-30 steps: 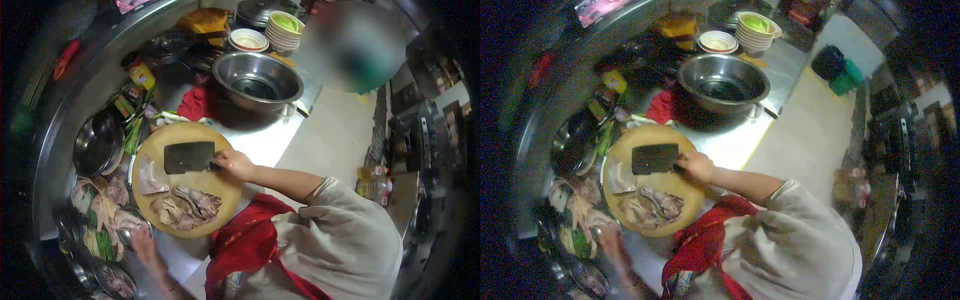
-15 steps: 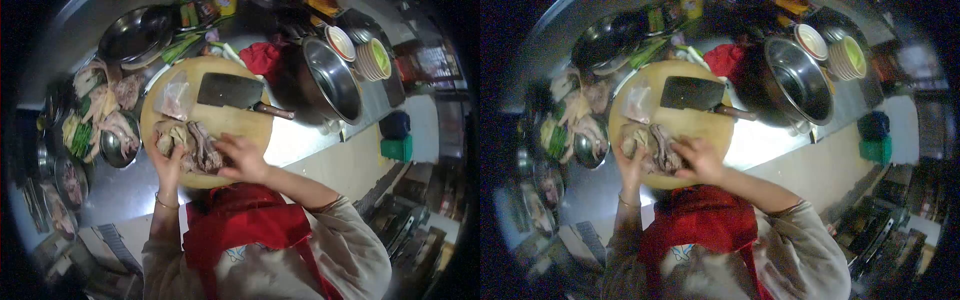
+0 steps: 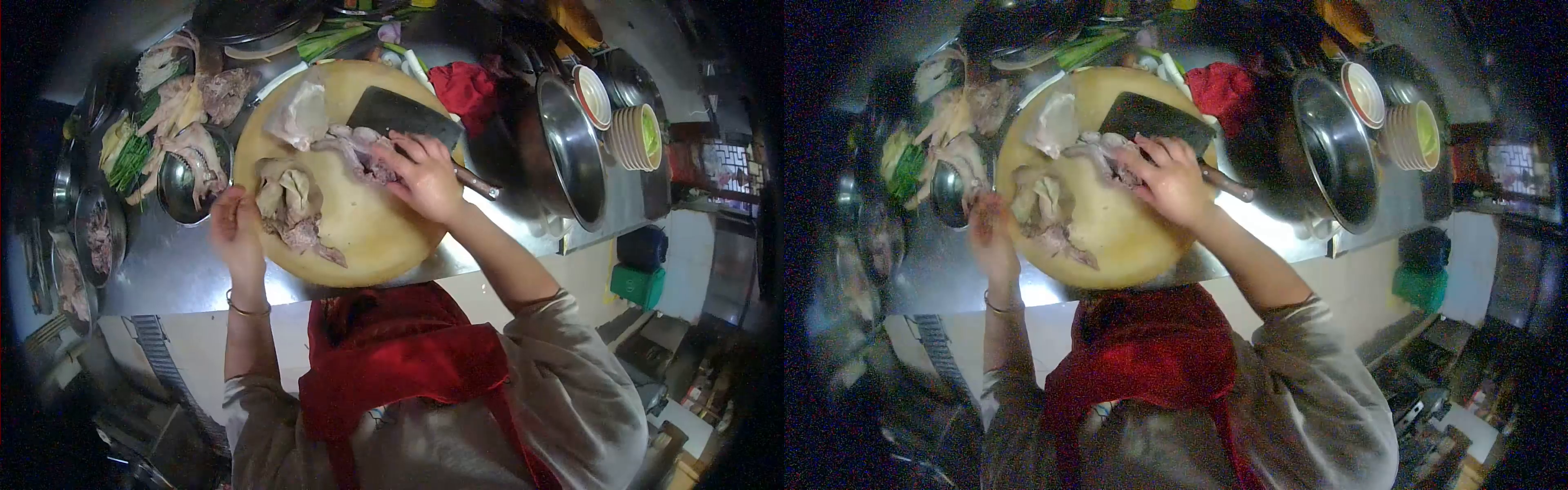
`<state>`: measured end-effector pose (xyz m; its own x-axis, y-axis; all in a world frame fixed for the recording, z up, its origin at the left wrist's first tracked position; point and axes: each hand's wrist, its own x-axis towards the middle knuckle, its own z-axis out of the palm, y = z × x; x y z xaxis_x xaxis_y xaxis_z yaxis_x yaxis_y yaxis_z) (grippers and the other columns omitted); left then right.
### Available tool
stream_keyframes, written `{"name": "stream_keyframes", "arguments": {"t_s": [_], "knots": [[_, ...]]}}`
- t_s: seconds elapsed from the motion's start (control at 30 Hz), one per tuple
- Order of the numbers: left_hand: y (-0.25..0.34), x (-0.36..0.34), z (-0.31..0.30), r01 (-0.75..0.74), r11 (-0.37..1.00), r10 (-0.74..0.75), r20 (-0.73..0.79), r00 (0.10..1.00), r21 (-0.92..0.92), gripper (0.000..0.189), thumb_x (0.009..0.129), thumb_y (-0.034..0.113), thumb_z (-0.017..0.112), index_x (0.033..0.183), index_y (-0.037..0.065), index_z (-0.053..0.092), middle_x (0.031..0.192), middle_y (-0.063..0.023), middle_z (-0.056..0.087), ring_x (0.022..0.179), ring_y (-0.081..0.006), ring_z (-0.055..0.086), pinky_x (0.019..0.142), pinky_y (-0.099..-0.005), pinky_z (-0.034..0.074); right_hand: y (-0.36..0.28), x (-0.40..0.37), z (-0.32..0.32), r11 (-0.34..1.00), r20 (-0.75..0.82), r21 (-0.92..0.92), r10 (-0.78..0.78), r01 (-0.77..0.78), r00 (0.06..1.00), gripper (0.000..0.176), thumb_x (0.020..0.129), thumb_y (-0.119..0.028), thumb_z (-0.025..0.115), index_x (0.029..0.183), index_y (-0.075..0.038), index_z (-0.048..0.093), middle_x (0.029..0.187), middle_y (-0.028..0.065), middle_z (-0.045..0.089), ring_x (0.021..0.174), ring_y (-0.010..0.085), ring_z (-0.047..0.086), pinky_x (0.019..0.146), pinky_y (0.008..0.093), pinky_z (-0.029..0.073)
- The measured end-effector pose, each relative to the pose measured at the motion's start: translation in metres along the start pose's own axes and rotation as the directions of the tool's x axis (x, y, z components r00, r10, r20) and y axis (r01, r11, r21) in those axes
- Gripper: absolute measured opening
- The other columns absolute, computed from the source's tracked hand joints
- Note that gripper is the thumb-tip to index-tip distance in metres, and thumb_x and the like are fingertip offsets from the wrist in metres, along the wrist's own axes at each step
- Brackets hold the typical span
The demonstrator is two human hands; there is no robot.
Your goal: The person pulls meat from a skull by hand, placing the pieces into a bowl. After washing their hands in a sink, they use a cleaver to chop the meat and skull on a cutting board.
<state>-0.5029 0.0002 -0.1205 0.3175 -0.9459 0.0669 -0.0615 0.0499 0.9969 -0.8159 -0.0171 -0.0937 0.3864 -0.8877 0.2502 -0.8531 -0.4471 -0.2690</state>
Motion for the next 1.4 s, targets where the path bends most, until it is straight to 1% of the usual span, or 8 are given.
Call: {"name": "stream_keyframes", "arguments": {"t_s": [0.1,0.23,0.3,0.73,0.9,1.03,1.27,1.4], "knots": [[0.003,-0.024,-0.01,-0.66,0.511,0.43,0.501,0.751,0.55,0.04,0.081,0.015,0.073,0.117,0.008,0.056,0.104,-0.0096,0.057,0.09,-0.0258,0.058,0.083,-0.0384,0.045,0.01,-0.011,-0.007,0.998,-0.107,-0.031,0.044,-0.048,0.993,0.057,0.065,-0.017,0.077,0.12,-0.016,0.06,0.124,0.0104,0.056,0.111,0.0305,0.052,0.093,0.0445,0.04],[0.015,-0.045,0.014,-0.56,0.483,0.256,0.502,0.826,0.673,0.069,0.063,0.024,0.082,0.124,0.011,0.054,0.116,-0.0117,0.053,0.105,-0.0325,0.051,0.088,-0.0452,0.041,-0.006,-0.047,0.0,0.996,-0.311,0.009,-0.077,0.084,0.947,0.023,0.068,-0.01,0.073,0.088,-0.015,0.064,0.085,0.0038,0.06,0.083,0.0278,0.058,0.072,0.0432,0.045],[0.001,-0.032,0.011,-0.556,0.567,0.289,0.485,0.825,0.608,0.069,0.062,0.023,0.082,0.124,0.01,0.054,0.118,-0.0134,0.054,0.107,-0.0342,0.051,0.092,-0.0469,0.04,-0.05,-0.054,0.013,0.959,-0.04,0.274,-0.064,0.072,0.997,0.02,0.07,-0.015,0.072,0.088,-0.012,0.064,0.078,0.008,0.058,0.073,0.0274,0.059,0.064,0.0393,0.048],[0.016,0.039,0.018,-0.446,0.295,0.079,0.443,0.893,0.845,0.074,0.065,0.031,0.077,0.132,0.014,0.049,0.125,-0.0129,0.055,0.119,-0.0313,0.048,0.104,-0.0536,0.032,-0.004,-0.045,0.005,0.962,-0.319,-0.175,0.145,-0.208,0.937,0.049,0.07,-0.017,0.075,0.116,-0.012,0.059,0.109,0.0084,0.06,0.097,0.0287,0.055,0.079,0.0387,0.046],[0.042,0.056,0.015,-0.469,0.29,-0.079,0.509,0.857,0.834,0.067,0.065,0.032,0.078,0.125,0.015,0.054,0.121,-0.0085,0.056,0.119,-0.0298,0.048,0.104,-0.0484,0.029,0.027,-0.033,0.012,0.921,-0.027,-0.24,0.308,-0.305,0.951,0.058,0.07,-0.018,0.075,0.124,-0.013,0.054,0.11,0.0113,0.056,0.101,0.0306,0.053,0.083,0.0395,0.045],[0.018,0.067,-0.03,-0.711,0.372,-0.08,0.784,0.616,0.597,0.062,0.066,0.036,0.078,0.121,0.018,0.058,0.119,-0.0041,0.057,0.119,-0.028,0.047,0.103,-0.0517,0.026,0.036,-0.031,-0.004,0.919,-0.024,-0.181,0.35,-0.349,0.936,0.062,0.072,-0.023,0.075,0.129,-0.014,0.051,0.107,0.0116,0.055,0.101,0.0324,0.054,0.084,0.0409,0.048],[0.029,0.032,0.012,-0.644,0.233,0.151,0.627,0.764,0.729,0.034,0.066,0.024,0.07,0.099,0.015,0.069,0.103,-0.0038,0.064,0.111,-0.026,0.05,0.1,-0.0487,0.03,0.039,-0.073,-0.03,0.876,0.099,-0.164,0.472,-0.453,0.876,0.057,0.081,-0.024,0.069,0.133,-0.014,0.047,0.101,0.0169,0.061,0.082,0.0359,0.063,0.072,0.0429,0.053],[0.015,0.023,0.012,-0.656,0.399,0.289,0.591,0.753,0.641,0.032,0.067,0.017,0.066,0.098,0.013,0.069,0.103,-0.0053,0.065,0.111,-0.0263,0.05,0.096,-0.0449,0.031,0.0,-0.103,-0.082,0.669,0.204,0.267,0.665,-0.694,0.719,0.046,0.09,-0.008,0.055,0.134,-0.005,0.043,0.085,0.008,0.059,0.071,0.0148,0.059,0.067,0.0307,0.05]]}}
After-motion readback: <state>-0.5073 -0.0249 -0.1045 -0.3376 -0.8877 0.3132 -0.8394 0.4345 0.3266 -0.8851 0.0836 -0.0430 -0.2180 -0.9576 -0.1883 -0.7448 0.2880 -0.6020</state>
